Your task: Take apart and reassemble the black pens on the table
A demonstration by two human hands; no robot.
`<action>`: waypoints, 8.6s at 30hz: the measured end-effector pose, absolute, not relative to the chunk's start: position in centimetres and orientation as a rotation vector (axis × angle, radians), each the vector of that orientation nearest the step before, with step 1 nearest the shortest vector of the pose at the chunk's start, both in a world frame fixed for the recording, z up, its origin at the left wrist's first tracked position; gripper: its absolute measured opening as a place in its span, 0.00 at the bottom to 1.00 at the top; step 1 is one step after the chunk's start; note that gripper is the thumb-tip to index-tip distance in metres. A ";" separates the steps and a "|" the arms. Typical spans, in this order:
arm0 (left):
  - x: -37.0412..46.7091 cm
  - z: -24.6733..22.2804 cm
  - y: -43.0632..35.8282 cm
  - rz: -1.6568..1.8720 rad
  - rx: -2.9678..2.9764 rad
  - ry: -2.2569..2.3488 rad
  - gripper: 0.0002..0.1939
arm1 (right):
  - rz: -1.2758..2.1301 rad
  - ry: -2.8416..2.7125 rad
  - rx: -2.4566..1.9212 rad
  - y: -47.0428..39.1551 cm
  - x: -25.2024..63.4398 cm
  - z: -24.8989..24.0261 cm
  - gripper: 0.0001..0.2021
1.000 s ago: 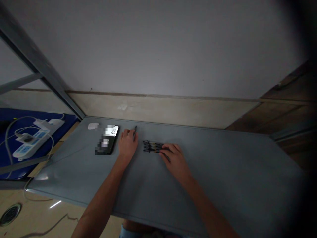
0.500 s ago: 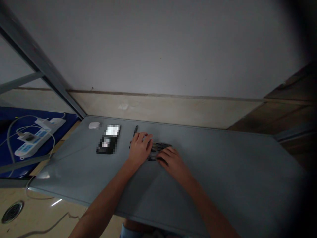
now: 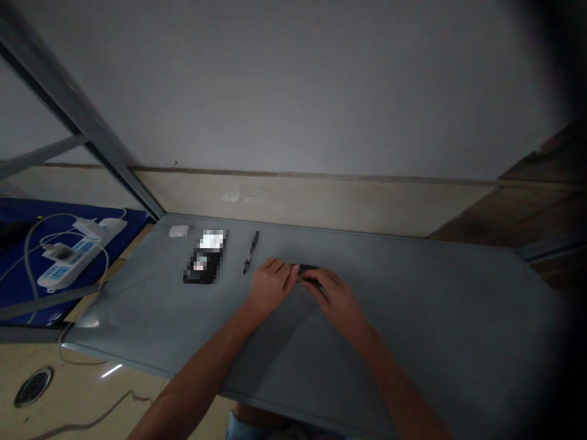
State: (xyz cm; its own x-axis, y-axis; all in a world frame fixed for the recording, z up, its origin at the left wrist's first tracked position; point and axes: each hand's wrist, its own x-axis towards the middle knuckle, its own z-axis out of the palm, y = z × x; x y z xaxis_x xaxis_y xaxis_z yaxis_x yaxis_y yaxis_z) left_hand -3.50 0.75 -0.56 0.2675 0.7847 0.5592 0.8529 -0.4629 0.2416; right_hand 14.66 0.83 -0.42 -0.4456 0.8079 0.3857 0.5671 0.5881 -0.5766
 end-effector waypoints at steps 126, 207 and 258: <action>-1.6 0.8 -0.7 -0.522 -2.872 -1.723 0.16 | 0.942 -1.658 -1.291 1.1 15.1 0.6 0.09; -2.6 0.7 0.5 -1.101 -2.724 -2.221 0.33 | 0.324 -1.692 -1.537 3.7 18.9 -1.6 0.13; -3.7 0.2 1.3 -1.511 -2.532 -2.242 0.20 | 0.957 -1.635 -1.389 1.3 15.5 1.5 0.25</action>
State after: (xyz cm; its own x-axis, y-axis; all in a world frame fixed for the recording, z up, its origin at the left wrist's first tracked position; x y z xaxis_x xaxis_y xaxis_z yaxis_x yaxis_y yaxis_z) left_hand -3.65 1.30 0.20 0.0166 0.9813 0.1919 0.5460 -0.1696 0.8205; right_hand 15.55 1.31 1.46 -0.1073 0.9905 0.0857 0.4103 0.1227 -0.9037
